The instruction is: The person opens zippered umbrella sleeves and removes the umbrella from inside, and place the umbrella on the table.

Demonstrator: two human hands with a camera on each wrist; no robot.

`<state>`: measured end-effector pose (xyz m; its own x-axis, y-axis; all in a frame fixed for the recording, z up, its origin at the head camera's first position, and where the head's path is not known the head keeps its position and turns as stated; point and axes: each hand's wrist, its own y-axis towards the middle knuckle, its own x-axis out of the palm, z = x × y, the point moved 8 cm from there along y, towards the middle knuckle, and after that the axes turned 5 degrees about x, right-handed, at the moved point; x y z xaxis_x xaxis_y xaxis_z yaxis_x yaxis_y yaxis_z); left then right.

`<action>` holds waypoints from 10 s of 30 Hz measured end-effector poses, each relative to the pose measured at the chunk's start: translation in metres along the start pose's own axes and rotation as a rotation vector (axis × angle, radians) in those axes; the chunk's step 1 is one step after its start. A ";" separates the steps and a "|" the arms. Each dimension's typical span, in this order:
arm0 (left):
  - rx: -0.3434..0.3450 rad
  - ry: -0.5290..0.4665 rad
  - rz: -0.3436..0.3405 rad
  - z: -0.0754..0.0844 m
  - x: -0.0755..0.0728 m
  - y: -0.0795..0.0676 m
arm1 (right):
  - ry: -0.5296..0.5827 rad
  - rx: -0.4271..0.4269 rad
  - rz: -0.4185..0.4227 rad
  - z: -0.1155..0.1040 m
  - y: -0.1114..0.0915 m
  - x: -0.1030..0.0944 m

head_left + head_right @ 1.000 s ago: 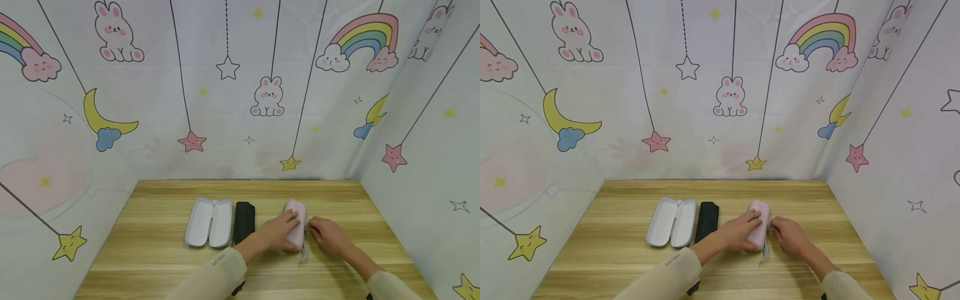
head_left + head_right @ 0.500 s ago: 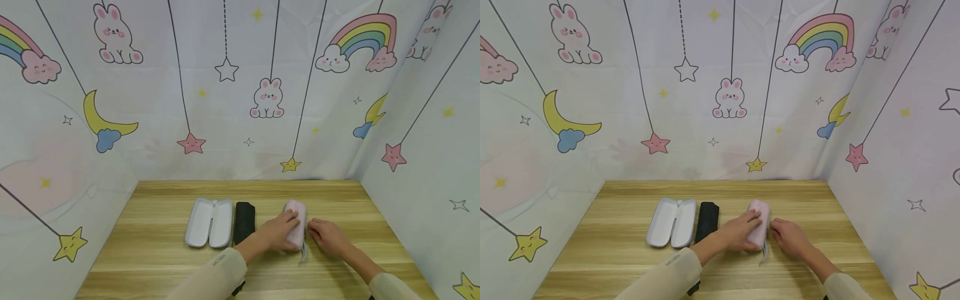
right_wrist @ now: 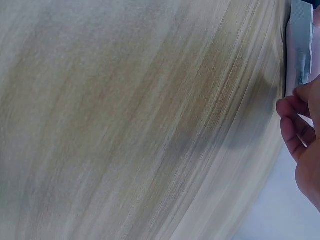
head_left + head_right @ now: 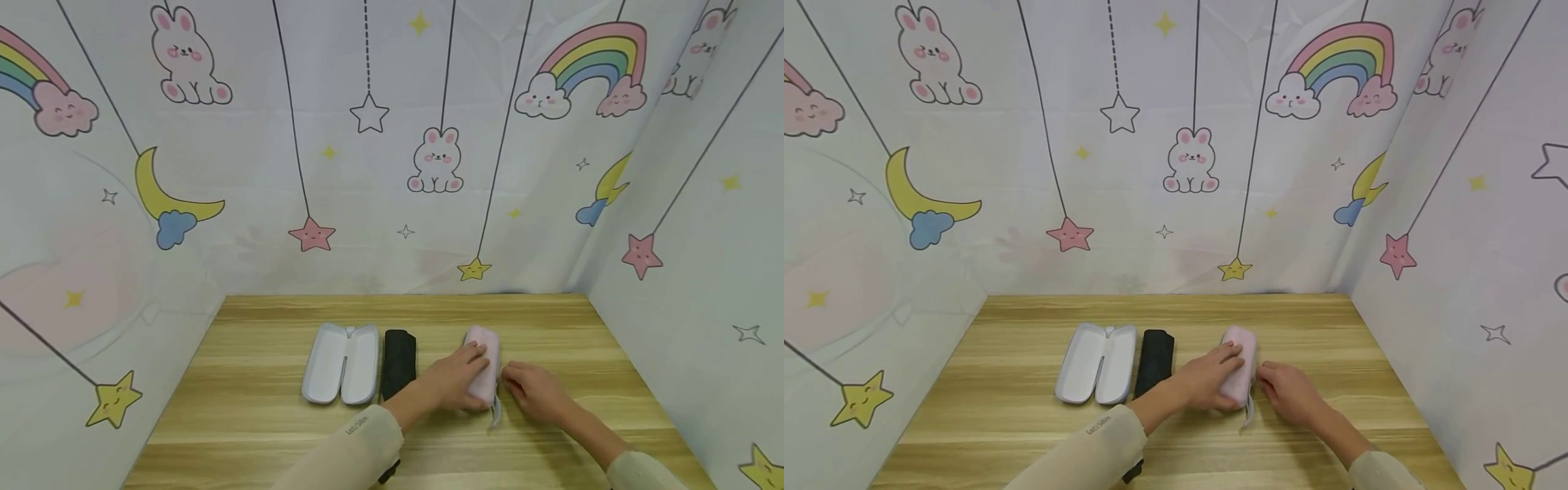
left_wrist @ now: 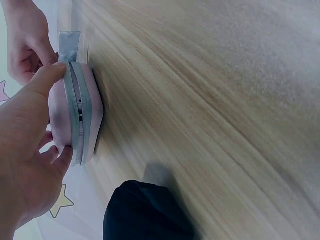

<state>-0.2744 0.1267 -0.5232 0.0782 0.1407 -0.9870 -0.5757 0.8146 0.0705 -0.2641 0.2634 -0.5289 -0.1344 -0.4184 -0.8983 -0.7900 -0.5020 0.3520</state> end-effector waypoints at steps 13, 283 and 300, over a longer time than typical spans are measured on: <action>-0.011 0.005 0.001 0.004 0.000 0.000 | 0.003 -0.028 0.001 -0.008 -0.006 -0.003; -0.605 0.198 -0.021 0.013 -0.021 0.046 | 0.783 0.701 0.021 0.022 0.012 0.017; -0.607 -0.050 0.071 -0.002 -0.031 0.032 | 0.776 0.712 0.059 0.042 0.007 0.042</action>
<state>-0.2969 0.1468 -0.4908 0.0528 0.2211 -0.9738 -0.9405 0.3389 0.0259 -0.3005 0.2742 -0.5753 0.0372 -0.9237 -0.3813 -0.9973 -0.0102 -0.0725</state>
